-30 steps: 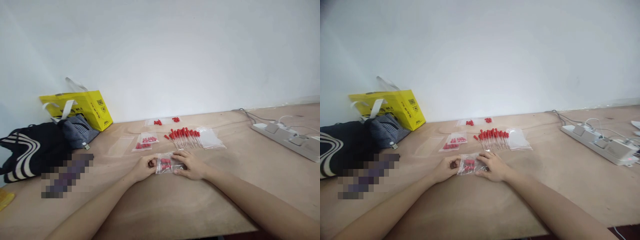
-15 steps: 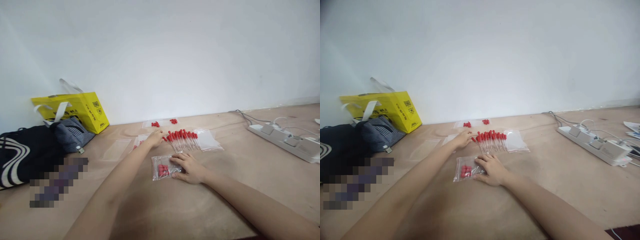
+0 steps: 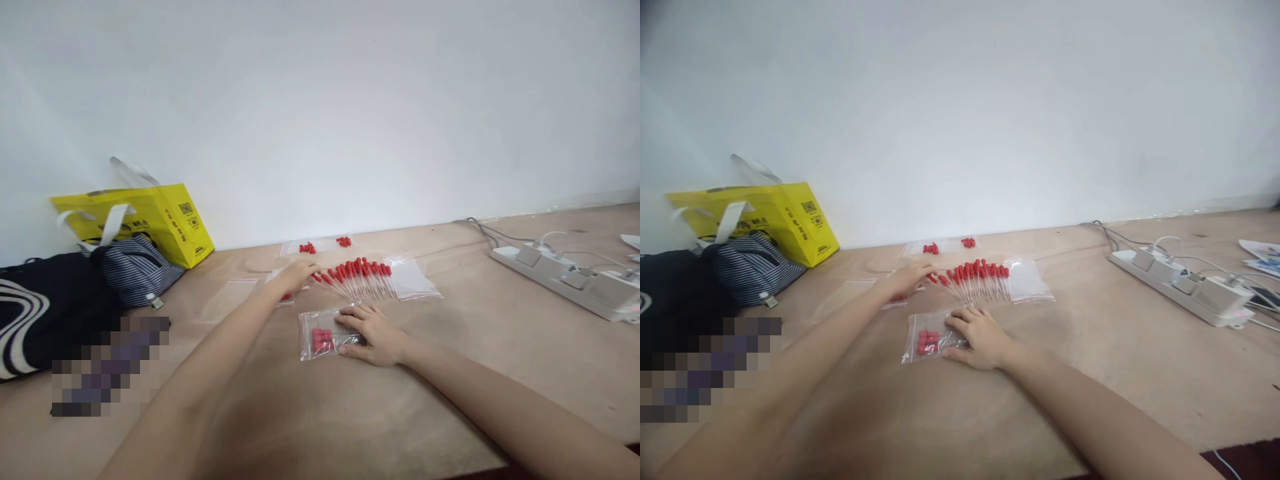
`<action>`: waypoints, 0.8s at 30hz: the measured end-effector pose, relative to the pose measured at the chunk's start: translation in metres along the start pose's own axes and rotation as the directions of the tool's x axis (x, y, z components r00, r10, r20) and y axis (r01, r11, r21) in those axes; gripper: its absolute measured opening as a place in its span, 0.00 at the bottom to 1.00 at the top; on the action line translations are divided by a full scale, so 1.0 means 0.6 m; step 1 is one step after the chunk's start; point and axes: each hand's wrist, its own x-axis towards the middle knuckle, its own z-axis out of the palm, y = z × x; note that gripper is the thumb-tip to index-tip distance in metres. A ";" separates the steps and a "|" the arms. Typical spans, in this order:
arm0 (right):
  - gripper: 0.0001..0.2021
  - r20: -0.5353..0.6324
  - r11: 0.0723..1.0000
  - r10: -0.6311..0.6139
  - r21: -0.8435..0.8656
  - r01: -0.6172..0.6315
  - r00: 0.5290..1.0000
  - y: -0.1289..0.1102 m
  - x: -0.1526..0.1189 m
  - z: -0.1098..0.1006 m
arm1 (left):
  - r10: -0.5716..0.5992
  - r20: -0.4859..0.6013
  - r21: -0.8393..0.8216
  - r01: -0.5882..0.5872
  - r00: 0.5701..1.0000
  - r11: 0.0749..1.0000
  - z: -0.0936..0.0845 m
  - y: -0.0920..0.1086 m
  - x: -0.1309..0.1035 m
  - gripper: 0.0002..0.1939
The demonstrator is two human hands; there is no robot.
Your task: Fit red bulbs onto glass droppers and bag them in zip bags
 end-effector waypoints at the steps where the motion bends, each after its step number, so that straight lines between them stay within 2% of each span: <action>1: 0.29 0.003 1.000 0.002 0.001 -0.002 1.000 -0.001 0.000 0.000 | -0.004 -0.013 0.008 0.004 1.000 1.000 -0.011 0.000 -0.017 0.07; 5: 0.28 0.007 1.000 0.003 0.007 -0.003 1.000 -0.002 -0.001 -0.002 | -0.086 -0.108 0.021 0.089 0.990 0.996 -0.047 0.002 -0.121 0.11; 8: 0.28 0.008 1.000 0.003 0.008 -0.003 1.000 -0.002 -0.001 -0.002 | -0.232 -0.355 -0.013 0.243 0.906 0.970 -0.057 0.013 -0.213 0.11; 9: 0.28 0.008 1.000 0.003 0.008 -0.003 1.000 -0.002 -0.002 -0.002 | -0.261 -0.394 -0.026 0.273 0.881 0.962 -0.057 0.018 -0.241 0.11; 12: 0.28 0.001 1.000 -0.001 0.005 0.001 1.000 0.000 -0.002 0.000 | -0.324 -0.425 -0.063 0.330 0.845 0.942 -0.054 0.038 -0.301 0.10; 16: 0.28 -0.004 1.000 -0.005 0.004 0.005 1.000 0.002 -0.003 0.002 | -0.357 -0.425 -0.096 0.350 0.832 0.932 -0.042 0.065 -0.324 0.09; 24: 0.28 -0.002 1.000 0.003 0.010 -0.003 1.000 0.000 -0.003 0.001 | -0.291 -0.390 -0.163 0.245 0.874 0.956 -0.021 0.094 -0.290 0.09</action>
